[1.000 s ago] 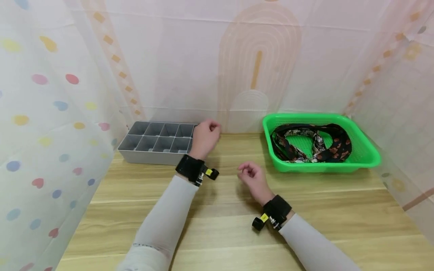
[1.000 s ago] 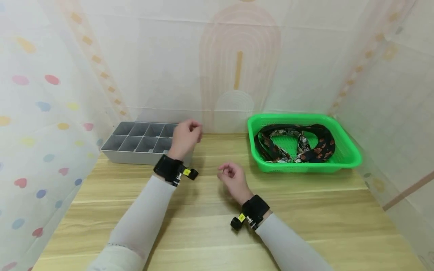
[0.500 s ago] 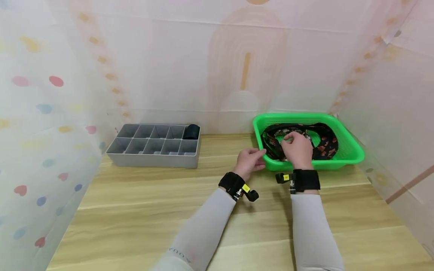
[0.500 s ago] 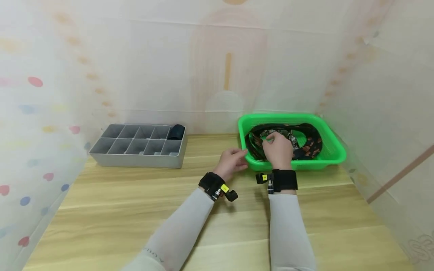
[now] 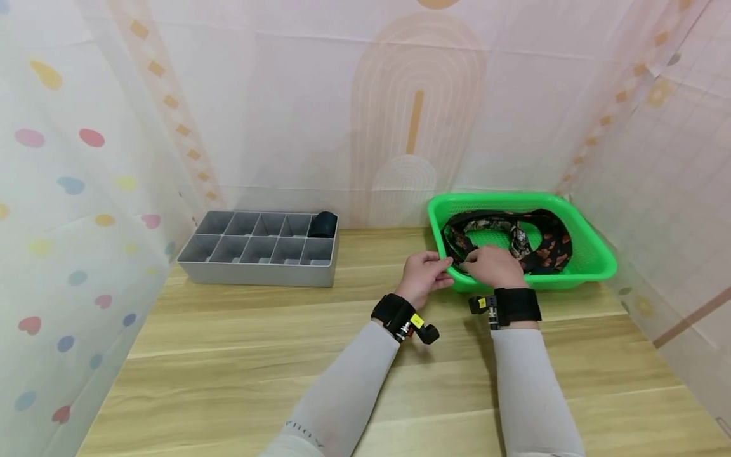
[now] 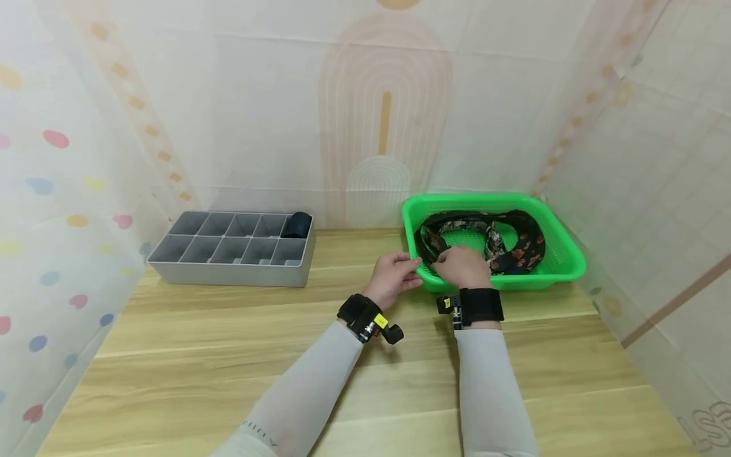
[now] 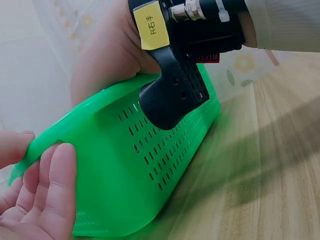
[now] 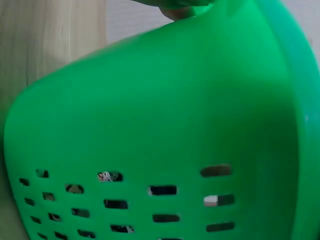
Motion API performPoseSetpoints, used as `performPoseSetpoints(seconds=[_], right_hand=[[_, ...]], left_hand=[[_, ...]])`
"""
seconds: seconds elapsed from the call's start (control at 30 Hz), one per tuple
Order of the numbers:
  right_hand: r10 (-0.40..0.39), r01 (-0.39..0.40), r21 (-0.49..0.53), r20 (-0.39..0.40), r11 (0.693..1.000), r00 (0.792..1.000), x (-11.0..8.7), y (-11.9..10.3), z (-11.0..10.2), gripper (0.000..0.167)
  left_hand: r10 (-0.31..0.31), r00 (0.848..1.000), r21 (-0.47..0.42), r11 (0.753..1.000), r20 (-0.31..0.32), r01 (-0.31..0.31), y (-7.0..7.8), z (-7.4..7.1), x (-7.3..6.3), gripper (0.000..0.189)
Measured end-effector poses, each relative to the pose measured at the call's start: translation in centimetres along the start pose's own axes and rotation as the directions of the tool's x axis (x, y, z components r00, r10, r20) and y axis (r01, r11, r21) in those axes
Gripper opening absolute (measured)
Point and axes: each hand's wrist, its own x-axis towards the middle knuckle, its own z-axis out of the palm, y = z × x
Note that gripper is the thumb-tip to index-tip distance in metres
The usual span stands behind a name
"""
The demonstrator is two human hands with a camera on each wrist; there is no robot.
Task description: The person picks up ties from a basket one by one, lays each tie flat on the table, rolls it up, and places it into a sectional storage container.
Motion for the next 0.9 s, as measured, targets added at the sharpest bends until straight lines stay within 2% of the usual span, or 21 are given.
performPoseSetpoints(seconds=[0.1,0.2,0.3,0.37,0.43,0.53,0.57,0.63,0.7,0.73,0.77,0.8,0.87,0.9], right_hand=[[0.047,-0.047,-0.033,0.015,0.998,0.999,0.0,0.0,-0.1,0.052],[0.090,-0.091,-0.056,-0.008,0.994,0.996,0.1,0.0,-0.1,0.055],[0.126,-0.128,-0.026,-0.059,0.991,0.990,0.1,-0.1,0.0,0.045],[0.136,-0.134,0.025,-0.112,0.991,0.984,0.0,-0.2,0.1,0.038],[0.123,-0.106,0.107,-0.171,0.989,0.977,-0.2,-0.1,0.1,0.034],[0.103,-0.034,0.269,-0.249,0.963,0.963,-0.5,-0.1,-0.1,0.034],[0.098,-0.004,0.333,-0.265,0.943,0.959,-0.6,-0.1,-0.3,0.036],[0.087,0.059,0.484,-0.273,0.873,0.958,-0.9,-0.1,-0.7,0.041],[0.074,0.111,0.631,-0.259,0.768,0.963,-1.3,-0.3,-1.2,0.043],[0.058,0.137,0.692,-0.251,0.708,0.966,-1.5,-0.4,-1.4,0.044],[0.038,0.157,0.741,-0.239,0.653,0.970,-1.7,-0.6,-1.6,0.045],[0.017,0.174,0.778,-0.231,0.604,0.973,-2.0,-0.7,-1.9,0.045],[-0.016,0.197,0.824,-0.223,0.531,0.975,-2.4,-1.2,-2.3,0.044],[-0.034,0.211,0.836,-0.225,0.507,0.974,-2.5,-1.4,-2.5,0.043]], left_hand=[[0.006,1.000,0.011,1.000,-0.002,-0.006,0.0,0.1,-0.1,0.007],[0.004,1.000,0.019,1.000,-0.009,-0.004,0.0,0.1,-0.1,0.009],[0.001,1.000,0.020,1.000,-0.016,-0.001,-0.1,0.0,-0.1,0.013],[0.001,1.000,0.024,1.000,-0.017,0.000,-0.1,-0.1,-0.1,0.019],[-0.002,1.000,0.029,1.000,-0.023,0.003,-0.2,-0.1,-0.2,0.025],[-0.010,0.999,0.050,0.999,-0.040,0.012,-0.2,-0.1,-0.2,0.033],[-0.007,0.999,0.065,0.998,-0.051,0.011,-0.2,-0.1,-0.3,0.035],[0.032,0.995,0.128,0.992,-0.091,-0.020,-0.2,0.1,-0.3,0.037],[0.113,0.985,0.261,0.963,-0.133,-0.075,-0.1,0.3,-0.5,0.039],[0.162,0.977,0.340,0.934,-0.142,-0.105,0.1,0.5,-0.7,0.040],[0.215,0.967,0.421,0.896,-0.140,-0.138,0.3,0.6,-0.8,0.041],[0.266,0.956,0.507,0.845,-0.125,-0.169,0.5,0.8,-1.0,0.043],[0.342,0.938,0.637,0.737,-0.061,-0.228,1.1,1.0,-1.3,0.049],[0.361,0.932,0.669,0.697,-0.019,-0.256,1.4,1.1,-1.5,0.053]])
